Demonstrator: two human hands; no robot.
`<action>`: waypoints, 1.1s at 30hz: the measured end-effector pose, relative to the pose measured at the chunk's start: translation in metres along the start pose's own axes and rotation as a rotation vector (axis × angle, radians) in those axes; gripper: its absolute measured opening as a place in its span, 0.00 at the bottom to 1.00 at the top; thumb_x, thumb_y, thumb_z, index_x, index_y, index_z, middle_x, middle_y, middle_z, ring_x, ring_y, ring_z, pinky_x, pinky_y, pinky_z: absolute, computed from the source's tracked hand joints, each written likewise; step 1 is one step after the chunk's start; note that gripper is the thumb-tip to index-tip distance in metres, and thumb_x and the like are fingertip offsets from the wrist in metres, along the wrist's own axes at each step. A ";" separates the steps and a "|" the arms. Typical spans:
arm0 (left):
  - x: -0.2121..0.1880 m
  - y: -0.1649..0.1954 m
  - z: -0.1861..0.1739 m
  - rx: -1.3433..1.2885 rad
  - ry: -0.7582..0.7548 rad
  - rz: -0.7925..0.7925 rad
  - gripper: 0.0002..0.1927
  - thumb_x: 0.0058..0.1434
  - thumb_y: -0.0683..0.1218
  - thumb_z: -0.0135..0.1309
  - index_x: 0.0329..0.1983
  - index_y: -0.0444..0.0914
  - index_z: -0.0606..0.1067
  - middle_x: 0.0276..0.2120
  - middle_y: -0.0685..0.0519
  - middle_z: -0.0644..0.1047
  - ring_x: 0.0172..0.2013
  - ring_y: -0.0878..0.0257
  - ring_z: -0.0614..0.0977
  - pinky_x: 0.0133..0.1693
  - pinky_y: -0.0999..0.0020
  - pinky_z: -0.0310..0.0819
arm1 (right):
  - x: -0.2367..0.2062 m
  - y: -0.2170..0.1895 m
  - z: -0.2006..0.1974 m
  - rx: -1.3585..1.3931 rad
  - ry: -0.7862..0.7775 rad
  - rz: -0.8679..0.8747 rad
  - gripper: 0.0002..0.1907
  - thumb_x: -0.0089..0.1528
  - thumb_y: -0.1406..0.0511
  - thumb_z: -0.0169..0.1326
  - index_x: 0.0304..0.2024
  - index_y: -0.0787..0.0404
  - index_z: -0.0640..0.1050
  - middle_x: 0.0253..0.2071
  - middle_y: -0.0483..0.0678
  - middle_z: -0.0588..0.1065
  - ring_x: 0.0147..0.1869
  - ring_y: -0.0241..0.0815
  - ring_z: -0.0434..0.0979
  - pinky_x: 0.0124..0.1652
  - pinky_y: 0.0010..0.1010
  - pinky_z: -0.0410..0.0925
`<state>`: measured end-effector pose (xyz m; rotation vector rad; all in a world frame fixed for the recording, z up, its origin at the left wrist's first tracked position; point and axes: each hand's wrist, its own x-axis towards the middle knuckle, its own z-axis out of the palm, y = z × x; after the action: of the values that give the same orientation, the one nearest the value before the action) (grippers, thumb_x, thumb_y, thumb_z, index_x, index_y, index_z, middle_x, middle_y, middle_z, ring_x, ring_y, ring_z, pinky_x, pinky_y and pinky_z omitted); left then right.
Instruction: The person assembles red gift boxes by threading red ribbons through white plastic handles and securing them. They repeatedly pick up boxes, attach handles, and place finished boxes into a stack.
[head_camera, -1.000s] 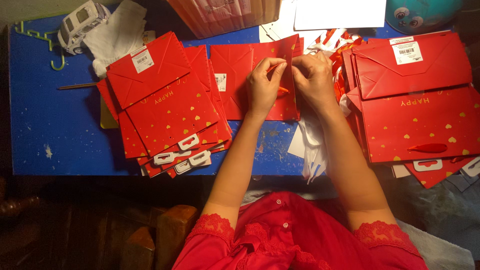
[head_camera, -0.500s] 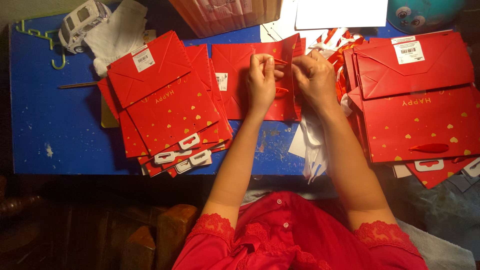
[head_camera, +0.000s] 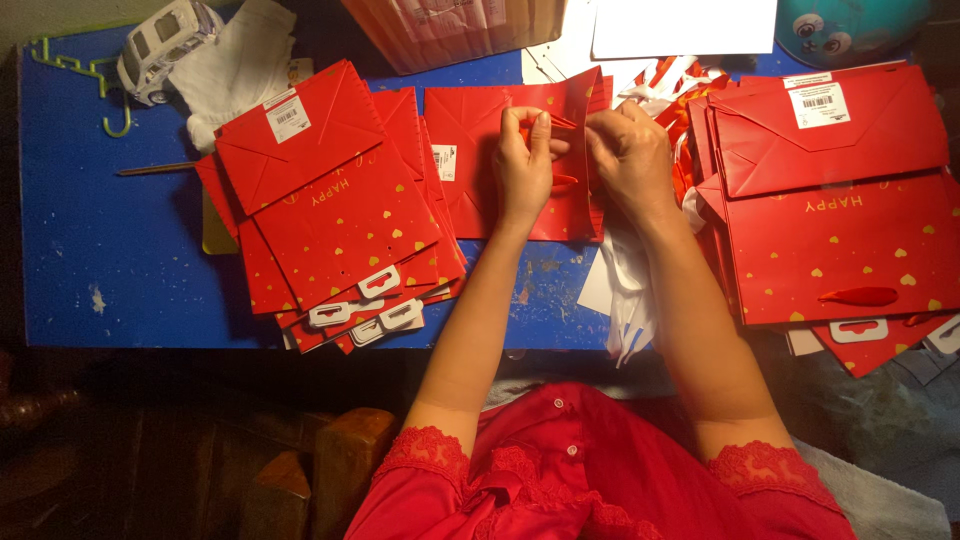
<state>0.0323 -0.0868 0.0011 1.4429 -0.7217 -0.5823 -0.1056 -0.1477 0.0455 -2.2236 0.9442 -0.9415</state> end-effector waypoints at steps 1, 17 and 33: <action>0.000 0.003 0.000 -0.008 -0.011 0.005 0.12 0.72 0.50 0.51 0.45 0.35 0.71 0.30 0.52 0.81 0.28 0.65 0.86 0.31 0.69 0.79 | 0.000 0.001 0.000 -0.003 0.003 -0.008 0.05 0.64 0.70 0.63 0.43 0.62 0.83 0.34 0.53 0.74 0.38 0.51 0.78 0.37 0.40 0.69; 0.000 0.006 0.001 0.010 -0.002 0.041 0.12 0.71 0.50 0.52 0.44 0.35 0.72 0.31 0.51 0.81 0.28 0.65 0.86 0.31 0.71 0.80 | 0.001 0.003 0.002 -0.030 0.003 -0.024 0.05 0.64 0.69 0.62 0.42 0.63 0.82 0.32 0.55 0.75 0.35 0.53 0.77 0.35 0.41 0.68; 0.002 -0.006 0.003 -0.105 -0.016 -0.019 0.10 0.72 0.49 0.51 0.45 0.36 0.72 0.33 0.52 0.82 0.29 0.67 0.85 0.32 0.73 0.80 | 0.000 0.003 0.002 -0.026 0.004 -0.044 0.04 0.65 0.70 0.60 0.42 0.64 0.81 0.32 0.55 0.75 0.36 0.54 0.77 0.37 0.42 0.68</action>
<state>0.0318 -0.0900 -0.0047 1.3502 -0.6809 -0.6379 -0.1050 -0.1492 0.0425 -2.2737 0.9177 -0.9591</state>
